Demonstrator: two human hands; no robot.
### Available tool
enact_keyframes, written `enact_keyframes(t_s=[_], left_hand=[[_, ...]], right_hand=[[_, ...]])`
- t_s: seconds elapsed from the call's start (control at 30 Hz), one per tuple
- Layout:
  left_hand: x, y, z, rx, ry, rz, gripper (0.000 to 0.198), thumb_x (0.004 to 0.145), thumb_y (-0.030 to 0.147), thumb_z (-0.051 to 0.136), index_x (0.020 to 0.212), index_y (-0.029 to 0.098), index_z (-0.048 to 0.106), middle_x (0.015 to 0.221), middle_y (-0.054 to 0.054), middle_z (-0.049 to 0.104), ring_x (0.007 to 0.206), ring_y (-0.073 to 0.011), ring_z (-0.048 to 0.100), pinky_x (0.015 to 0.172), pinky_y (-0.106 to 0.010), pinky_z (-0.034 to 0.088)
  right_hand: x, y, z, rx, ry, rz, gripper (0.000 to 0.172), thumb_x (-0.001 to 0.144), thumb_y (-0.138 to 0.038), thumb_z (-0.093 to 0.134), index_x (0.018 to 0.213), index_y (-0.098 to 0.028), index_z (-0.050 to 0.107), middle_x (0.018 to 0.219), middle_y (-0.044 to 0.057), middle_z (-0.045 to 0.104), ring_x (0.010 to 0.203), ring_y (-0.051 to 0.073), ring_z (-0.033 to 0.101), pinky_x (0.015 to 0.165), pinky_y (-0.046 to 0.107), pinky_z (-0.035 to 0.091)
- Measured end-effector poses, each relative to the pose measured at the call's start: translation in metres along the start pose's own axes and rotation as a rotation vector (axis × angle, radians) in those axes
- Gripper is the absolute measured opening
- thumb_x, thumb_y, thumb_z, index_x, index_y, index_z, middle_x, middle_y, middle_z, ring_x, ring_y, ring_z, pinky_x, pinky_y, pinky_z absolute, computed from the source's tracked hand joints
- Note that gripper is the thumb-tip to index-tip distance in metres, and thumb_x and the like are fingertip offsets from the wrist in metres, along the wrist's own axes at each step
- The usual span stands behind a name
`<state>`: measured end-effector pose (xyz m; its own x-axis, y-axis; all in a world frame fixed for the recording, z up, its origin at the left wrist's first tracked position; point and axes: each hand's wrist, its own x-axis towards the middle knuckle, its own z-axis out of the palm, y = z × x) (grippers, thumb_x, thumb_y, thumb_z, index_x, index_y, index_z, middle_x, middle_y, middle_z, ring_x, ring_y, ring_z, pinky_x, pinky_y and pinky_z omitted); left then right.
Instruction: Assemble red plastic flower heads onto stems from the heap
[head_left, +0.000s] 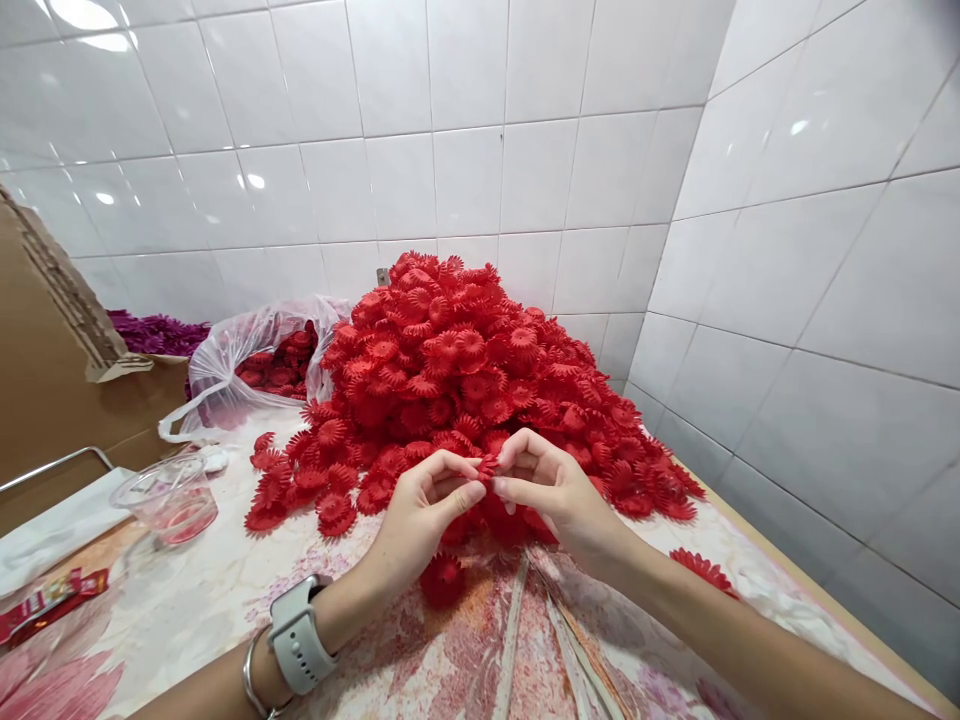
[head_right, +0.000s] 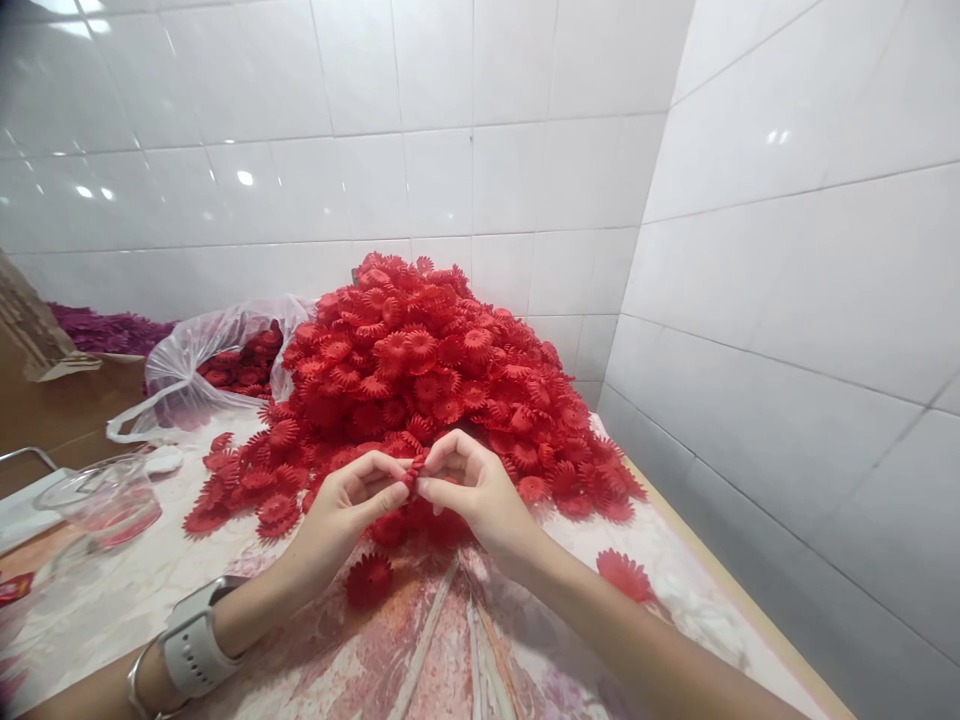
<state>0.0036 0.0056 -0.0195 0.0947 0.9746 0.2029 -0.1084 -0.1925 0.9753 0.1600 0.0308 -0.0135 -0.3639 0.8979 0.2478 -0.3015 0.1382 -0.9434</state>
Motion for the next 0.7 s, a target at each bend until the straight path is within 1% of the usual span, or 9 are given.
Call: enact_keyframes(t_s=[0.07,0.13,0.2,0.27,0.37,0.43,0.57,0.7], left_hand=[[-0.003,0.001,0.003,-0.011,-0.04,-0.047,0.028,0.061,0.031,0.079,0.074,0.018,0.058,0.078,0.001,0.065,0.077,-0.0148,0.06,0.073,-0.026,0.046],[-0.005,0.003,0.005,0.002,-0.063,-0.08,0.03,0.06,0.03,0.079,0.075,0.019,0.055,0.075,0.002,0.062,0.074,-0.0144,0.058,0.068,-0.025,0.045],[-0.006,0.004,0.006,0.041,-0.053,-0.066,0.026,0.064,0.031,0.075,0.073,0.019,0.054,0.072,0.003,0.06,0.071,-0.0134,0.055,0.066,-0.024,0.043],[-0.006,0.006,0.006,0.087,-0.039,-0.024,0.018,0.069,0.032,0.068,0.07,0.018,0.057,0.071,0.003,0.059,0.07,-0.013,0.053,0.067,-0.024,0.041],[-0.006,0.008,0.006,0.113,-0.053,-0.016,0.016,0.071,0.032,0.062,0.064,0.018,0.06,0.074,0.0,0.06,0.074,-0.0151,0.053,0.071,-0.025,0.041],[-0.006,0.008,0.006,0.058,-0.047,-0.063,0.014,0.07,0.028,0.063,0.061,0.018,0.058,0.074,0.0,0.059,0.076,-0.0155,0.053,0.071,-0.024,0.042],[-0.004,0.01,0.007,-0.097,0.026,-0.133,0.014,0.067,0.019,0.061,0.058,0.02,0.05,0.063,0.005,0.047,0.064,-0.0105,0.045,0.064,-0.019,0.042],[-0.004,0.01,0.006,-0.179,-0.007,-0.136,0.017,0.067,0.019,0.062,0.056,0.019,0.049,0.062,0.005,0.043,0.062,-0.0093,0.043,0.069,-0.018,0.046]], right_hand=[[-0.002,-0.002,0.002,-0.04,0.008,-0.027,0.019,0.062,-0.017,0.072,0.067,-0.021,0.054,0.067,-0.005,0.054,0.063,0.012,0.048,0.058,0.025,0.036],[-0.004,-0.004,0.004,-0.067,-0.008,-0.038,0.016,0.061,-0.012,0.066,0.067,-0.021,0.054,0.065,-0.005,0.053,0.063,0.012,0.047,0.06,0.025,0.036],[-0.005,-0.005,0.005,-0.056,-0.033,-0.028,0.017,0.059,-0.009,0.063,0.067,-0.021,0.053,0.064,-0.006,0.053,0.063,0.011,0.047,0.062,0.025,0.036],[-0.005,-0.004,0.004,-0.003,-0.056,-0.003,0.019,0.059,-0.008,0.062,0.069,-0.021,0.054,0.062,-0.007,0.055,0.06,0.01,0.046,0.06,0.024,0.035],[-0.001,-0.003,0.0,0.133,-0.098,0.081,0.026,0.055,-0.004,0.06,0.074,-0.022,0.055,0.055,-0.008,0.057,0.053,0.009,0.043,0.055,0.022,0.032],[0.002,-0.003,-0.004,0.235,-0.108,0.138,0.03,0.051,-0.002,0.059,0.074,-0.021,0.056,0.053,-0.009,0.059,0.049,0.008,0.042,0.052,0.021,0.03],[0.005,-0.004,-0.009,0.339,-0.09,0.178,0.032,0.048,-0.003,0.06,0.074,-0.021,0.057,0.055,-0.009,0.059,0.047,0.006,0.042,0.049,0.018,0.032],[0.006,-0.005,-0.011,0.413,-0.071,0.2,0.033,0.047,-0.004,0.061,0.076,-0.02,0.058,0.058,-0.008,0.059,0.048,0.004,0.045,0.05,0.015,0.037]])
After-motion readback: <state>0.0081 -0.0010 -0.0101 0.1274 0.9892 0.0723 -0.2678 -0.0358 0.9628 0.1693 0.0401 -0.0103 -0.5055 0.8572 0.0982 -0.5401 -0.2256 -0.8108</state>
